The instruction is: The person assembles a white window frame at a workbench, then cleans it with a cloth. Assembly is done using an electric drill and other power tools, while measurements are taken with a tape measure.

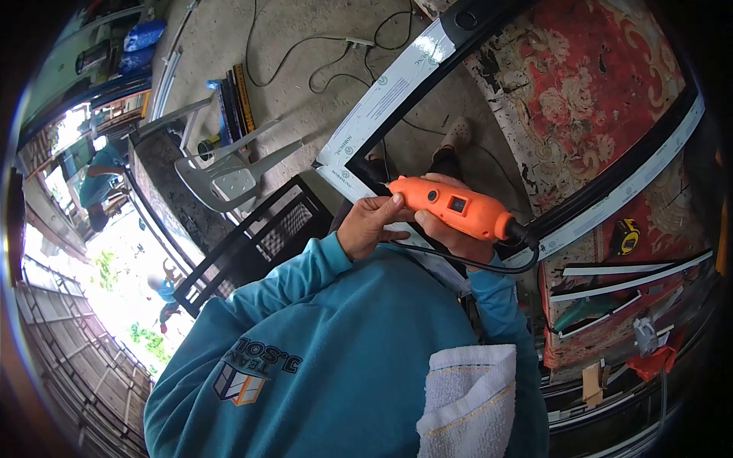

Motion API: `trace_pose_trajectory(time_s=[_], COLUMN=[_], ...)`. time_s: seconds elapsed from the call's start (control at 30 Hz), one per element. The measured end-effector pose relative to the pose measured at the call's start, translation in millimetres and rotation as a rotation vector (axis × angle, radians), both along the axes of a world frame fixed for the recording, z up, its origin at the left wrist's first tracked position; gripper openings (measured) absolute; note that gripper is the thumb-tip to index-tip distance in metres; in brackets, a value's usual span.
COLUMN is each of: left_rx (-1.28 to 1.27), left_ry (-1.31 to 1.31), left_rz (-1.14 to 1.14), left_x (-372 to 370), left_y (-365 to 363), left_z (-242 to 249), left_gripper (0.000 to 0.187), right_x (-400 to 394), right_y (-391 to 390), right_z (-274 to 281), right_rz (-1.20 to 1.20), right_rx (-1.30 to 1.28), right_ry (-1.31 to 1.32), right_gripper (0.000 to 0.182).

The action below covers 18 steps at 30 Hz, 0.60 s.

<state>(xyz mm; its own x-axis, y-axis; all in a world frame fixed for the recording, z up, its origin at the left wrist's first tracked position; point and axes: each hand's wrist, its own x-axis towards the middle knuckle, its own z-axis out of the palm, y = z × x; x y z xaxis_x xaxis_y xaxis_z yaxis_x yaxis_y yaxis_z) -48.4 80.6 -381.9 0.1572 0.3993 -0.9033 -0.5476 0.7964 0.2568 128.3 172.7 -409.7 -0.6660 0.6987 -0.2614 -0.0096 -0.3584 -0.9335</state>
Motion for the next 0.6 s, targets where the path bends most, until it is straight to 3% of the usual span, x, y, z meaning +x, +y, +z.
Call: trace_pose_trajectory(time_s=[0.17,0.27,0.43,0.6], left_rx=[-0.014,-0.031,-0.008,0.001], left_ry=[0.013,0.027,0.044,0.035], left_rz=[0.025,0.059,0.121,0.131], left_x=[-1.8,-2.7,-8.4,-8.9], left_y=[0.5,1.7,-0.5,0.6], left_z=[0.0,1.3,-3.7,-2.1], left_gripper=[0.050,0.048,0.053,0.054], right_x=[-4.3,-10.4,-21.3,-19.3], right_y=[-4.4,-3.0,0.5,5.7], right_z=[-4.4,1.9,1.7,-0.7], right_rz=[-0.023,-0.029,-0.080,0.003], right_rx=[0.037,-0.117,0.030,0.019], right_ry=[0.010,-0.002,0.000,0.013], right_gripper=[0.038,0.036,0.035,0.032])
